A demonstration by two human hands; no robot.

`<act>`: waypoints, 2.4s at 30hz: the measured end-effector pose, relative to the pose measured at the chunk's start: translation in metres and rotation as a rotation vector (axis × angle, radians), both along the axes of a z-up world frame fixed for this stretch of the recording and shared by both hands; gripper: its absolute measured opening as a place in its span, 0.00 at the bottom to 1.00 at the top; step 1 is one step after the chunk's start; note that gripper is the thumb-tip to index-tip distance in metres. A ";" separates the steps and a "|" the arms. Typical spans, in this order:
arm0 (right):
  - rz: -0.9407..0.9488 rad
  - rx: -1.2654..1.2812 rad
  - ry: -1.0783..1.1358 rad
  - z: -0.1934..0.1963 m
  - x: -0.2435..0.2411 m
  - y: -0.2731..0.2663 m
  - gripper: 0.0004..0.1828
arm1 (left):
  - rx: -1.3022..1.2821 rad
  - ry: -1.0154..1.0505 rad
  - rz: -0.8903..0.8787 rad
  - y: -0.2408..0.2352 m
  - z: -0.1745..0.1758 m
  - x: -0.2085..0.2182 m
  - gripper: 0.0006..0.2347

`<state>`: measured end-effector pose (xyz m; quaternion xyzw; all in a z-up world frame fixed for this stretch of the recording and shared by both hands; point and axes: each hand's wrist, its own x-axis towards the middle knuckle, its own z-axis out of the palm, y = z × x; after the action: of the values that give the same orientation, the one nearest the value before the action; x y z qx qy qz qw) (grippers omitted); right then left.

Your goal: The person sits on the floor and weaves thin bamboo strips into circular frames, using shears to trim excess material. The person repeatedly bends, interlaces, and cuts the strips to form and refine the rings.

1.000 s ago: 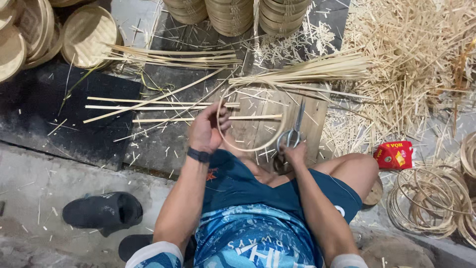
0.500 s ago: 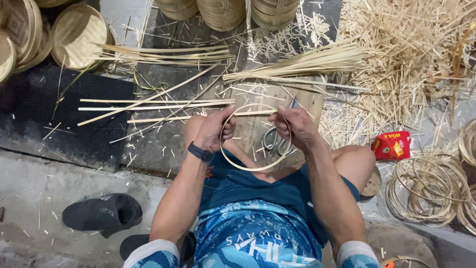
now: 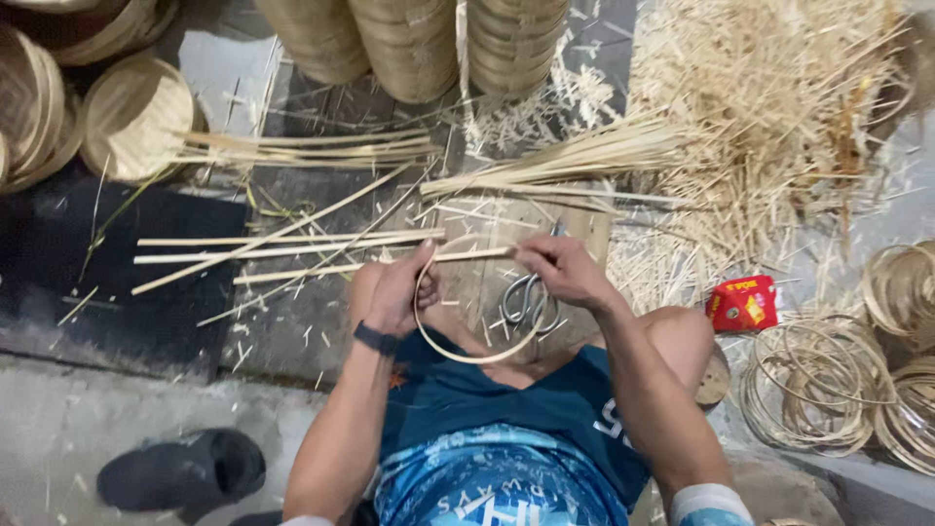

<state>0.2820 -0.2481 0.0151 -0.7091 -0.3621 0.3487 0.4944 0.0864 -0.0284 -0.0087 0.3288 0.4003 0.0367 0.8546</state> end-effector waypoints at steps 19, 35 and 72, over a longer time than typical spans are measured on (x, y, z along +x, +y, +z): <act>-0.866 -0.083 0.376 -0.109 0.100 -0.017 0.10 | 1.697 0.385 -0.947 0.045 -0.168 0.025 0.15; -0.457 -0.641 -0.718 -0.211 0.070 -0.060 0.06 | 1.724 0.489 -1.060 0.105 -0.201 0.048 0.09; -1.348 -0.012 0.836 -0.260 0.211 -0.029 0.07 | 1.431 0.521 -0.795 0.000 -0.096 0.021 0.10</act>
<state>0.4925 -0.2774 -0.2447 -0.5887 0.3628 0.2136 0.6901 0.1076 -0.0280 -0.1043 0.9025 0.3192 -0.0984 0.2719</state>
